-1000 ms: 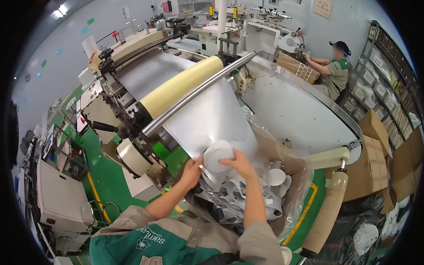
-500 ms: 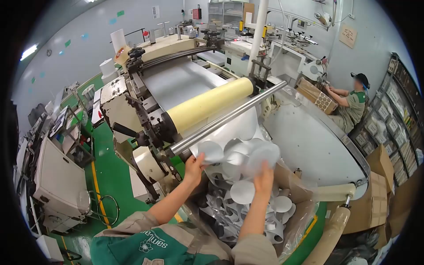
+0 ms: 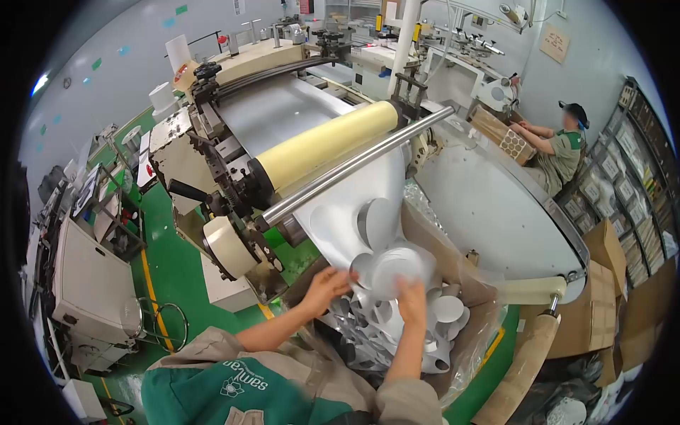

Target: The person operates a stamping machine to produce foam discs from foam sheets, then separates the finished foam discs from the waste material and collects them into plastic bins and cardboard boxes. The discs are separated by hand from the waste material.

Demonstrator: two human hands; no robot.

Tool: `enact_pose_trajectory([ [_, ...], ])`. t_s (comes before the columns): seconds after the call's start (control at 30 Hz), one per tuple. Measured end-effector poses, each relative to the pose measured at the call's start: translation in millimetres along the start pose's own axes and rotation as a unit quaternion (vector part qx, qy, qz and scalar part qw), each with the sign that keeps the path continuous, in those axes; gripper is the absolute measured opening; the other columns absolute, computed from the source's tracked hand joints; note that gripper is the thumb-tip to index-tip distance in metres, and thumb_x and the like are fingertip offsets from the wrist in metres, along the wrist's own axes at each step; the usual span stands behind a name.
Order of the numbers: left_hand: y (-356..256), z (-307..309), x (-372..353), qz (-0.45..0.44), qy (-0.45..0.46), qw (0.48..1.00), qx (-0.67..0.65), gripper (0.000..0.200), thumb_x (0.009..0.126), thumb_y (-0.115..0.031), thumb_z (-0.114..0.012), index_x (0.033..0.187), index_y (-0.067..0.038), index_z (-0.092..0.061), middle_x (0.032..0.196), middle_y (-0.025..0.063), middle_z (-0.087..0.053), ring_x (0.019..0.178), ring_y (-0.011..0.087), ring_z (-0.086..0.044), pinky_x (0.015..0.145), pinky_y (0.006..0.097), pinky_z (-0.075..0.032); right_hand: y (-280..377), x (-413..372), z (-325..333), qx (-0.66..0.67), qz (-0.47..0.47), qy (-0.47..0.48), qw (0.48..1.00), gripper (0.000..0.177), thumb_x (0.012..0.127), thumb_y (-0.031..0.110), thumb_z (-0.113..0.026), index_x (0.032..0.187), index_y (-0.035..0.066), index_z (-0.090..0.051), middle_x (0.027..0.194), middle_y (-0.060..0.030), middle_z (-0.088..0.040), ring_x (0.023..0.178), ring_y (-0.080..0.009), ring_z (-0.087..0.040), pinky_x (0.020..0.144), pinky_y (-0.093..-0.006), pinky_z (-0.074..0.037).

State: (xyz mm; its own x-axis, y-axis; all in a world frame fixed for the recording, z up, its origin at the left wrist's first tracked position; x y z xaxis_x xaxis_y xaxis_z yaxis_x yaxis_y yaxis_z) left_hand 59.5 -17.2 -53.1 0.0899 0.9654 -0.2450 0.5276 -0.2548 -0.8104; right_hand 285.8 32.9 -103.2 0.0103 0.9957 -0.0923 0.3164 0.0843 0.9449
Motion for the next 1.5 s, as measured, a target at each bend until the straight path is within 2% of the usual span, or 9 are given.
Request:
enact_pose_trajectory([
  [0.13, -83, 8, 20, -0.155, -0.133, 0.979, -0.016, 0.039, 0.082, -0.020, -0.060, 0.114, -0.002, -0.047, 0.101, 0.0072, -0.057, 0.090, 0.0151, -0.055, 0.077, 0.0276, -0.043, 39, -17, 17, 0.279, 0.000, -0.083, 0.957, 0.042, 0.085, 0.013, -0.056, 0.123, 0.007, -0.039, 0.116, -0.0088, -0.050, 0.103, -0.0206, -0.051, 0.085, -0.0401, -0.046],
  [0.3, -79, 32, 49, -0.187, -0.130, 0.974, -0.005, 0.024, 0.084, -0.022, -0.059, 0.099, -0.002, -0.057, 0.088, 0.0016, -0.059, 0.075, 0.0075, -0.053, 0.066, 0.0236, -0.041, 85, 21, -96, 0.070, 0.052, 0.103, 0.991, 0.039, 0.083, 0.007, -0.058, 0.119, 0.000, -0.044, 0.110, -0.0091, -0.055, 0.098, -0.0187, -0.054, 0.087, -0.0330, -0.044],
  [0.43, -77, 19, 36, -0.161, -0.067, 0.984, -0.021, 0.026, 0.087, -0.025, -0.055, 0.097, -0.001, -0.056, 0.084, 0.0008, -0.060, 0.071, 0.0077, -0.054, 0.064, 0.0241, -0.043, 60, 52, -153, -0.008, -0.057, 0.231, 0.971, 0.041, 0.077, 0.016, -0.066, 0.106, -0.009, -0.051, 0.098, -0.0117, -0.059, 0.086, -0.0173, -0.057, 0.076, -0.0280, -0.045],
  [0.53, -60, 14, 21, -0.061, -0.029, 0.998, 0.019, 0.027, 0.088, -0.023, -0.052, 0.104, -0.002, -0.052, 0.099, 0.0042, -0.060, 0.090, 0.0128, -0.057, 0.077, 0.0277, -0.045, -2, 57, -92, -0.071, -0.062, 0.160, 0.983, 0.043, 0.078, 0.017, -0.065, 0.109, -0.008, -0.050, 0.103, -0.0132, -0.058, 0.093, -0.0175, -0.056, 0.081, -0.0309, -0.045],
  [0.67, -72, 24, 27, -0.122, -0.113, 0.986, -0.002, 0.032, 0.086, -0.025, -0.055, 0.110, -0.004, -0.052, 0.101, 0.0023, -0.058, 0.093, 0.0107, -0.056, 0.082, 0.0241, -0.043, -44, 8, -7, 0.407, -0.117, -0.035, 0.905, 0.034, 0.087, 0.015, -0.054, 0.116, 0.000, -0.046, 0.114, -0.0085, -0.053, 0.106, -0.0212, -0.050, 0.095, -0.0384, -0.038],
  [0.93, -75, 40, 49, -0.159, -0.125, 0.979, -0.035, 0.020, 0.086, -0.025, -0.056, 0.090, -0.005, -0.058, 0.083, -0.0010, -0.060, 0.070, 0.0053, -0.053, 0.065, 0.0217, -0.041, 66, 58, -149, 0.029, 0.034, 0.179, 0.983, 0.034, 0.082, 0.008, -0.058, 0.111, -0.007, -0.047, 0.102, -0.0099, -0.056, 0.093, -0.0176, -0.053, 0.085, -0.0309, -0.042],
  [1.07, -88, 30, 33, -0.131, -0.091, 0.986, -0.055, 0.028, 0.088, -0.024, -0.052, 0.103, 0.000, -0.055, 0.096, 0.0050, -0.060, 0.083, 0.0117, -0.058, 0.075, 0.0260, -0.046, 45, 62, -172, 0.145, 0.020, 0.181, 0.973, 0.041, 0.082, 0.012, -0.060, 0.117, -0.001, -0.044, 0.111, -0.0086, -0.054, 0.101, -0.0188, -0.052, 0.091, -0.0336, -0.039],
  [1.27, -100, 38, 30, -0.156, -0.098, 0.982, -0.034, 0.031, 0.088, -0.020, -0.051, 0.112, -0.001, -0.049, 0.112, 0.0086, -0.056, 0.104, 0.0170, -0.053, 0.089, 0.0293, -0.041, -16, 29, -23, 0.350, -0.025, -0.075, 0.933, 0.040, 0.086, 0.018, -0.057, 0.121, 0.005, -0.042, 0.113, -0.0090, -0.054, 0.101, -0.0213, -0.055, 0.085, -0.0382, -0.047],
  [1.5, -105, 42, 57, -0.226, -0.188, 0.952, -0.089, 0.026, 0.086, -0.015, -0.053, 0.110, -0.005, -0.051, 0.106, 0.0034, -0.055, 0.095, 0.0123, -0.053, 0.080, 0.0282, -0.042, 77, 22, -95, 0.216, 0.037, 0.077, 0.973, 0.054, 0.080, 0.000, -0.057, 0.128, 0.008, -0.034, 0.119, -0.0082, -0.048, 0.110, -0.0230, -0.047, 0.094, -0.0403, -0.039],
])
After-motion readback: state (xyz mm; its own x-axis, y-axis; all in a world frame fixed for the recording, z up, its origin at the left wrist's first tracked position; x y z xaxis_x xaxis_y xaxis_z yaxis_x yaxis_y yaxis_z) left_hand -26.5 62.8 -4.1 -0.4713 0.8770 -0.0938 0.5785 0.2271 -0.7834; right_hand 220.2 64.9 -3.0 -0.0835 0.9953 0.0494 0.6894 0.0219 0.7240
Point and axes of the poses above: each hand's wrist, its own x-axis towards the middle knuckle, its own z-axis out of the back of the hand, y = z × x, the point moved 4 cm from there along x, towards the middle knuckle
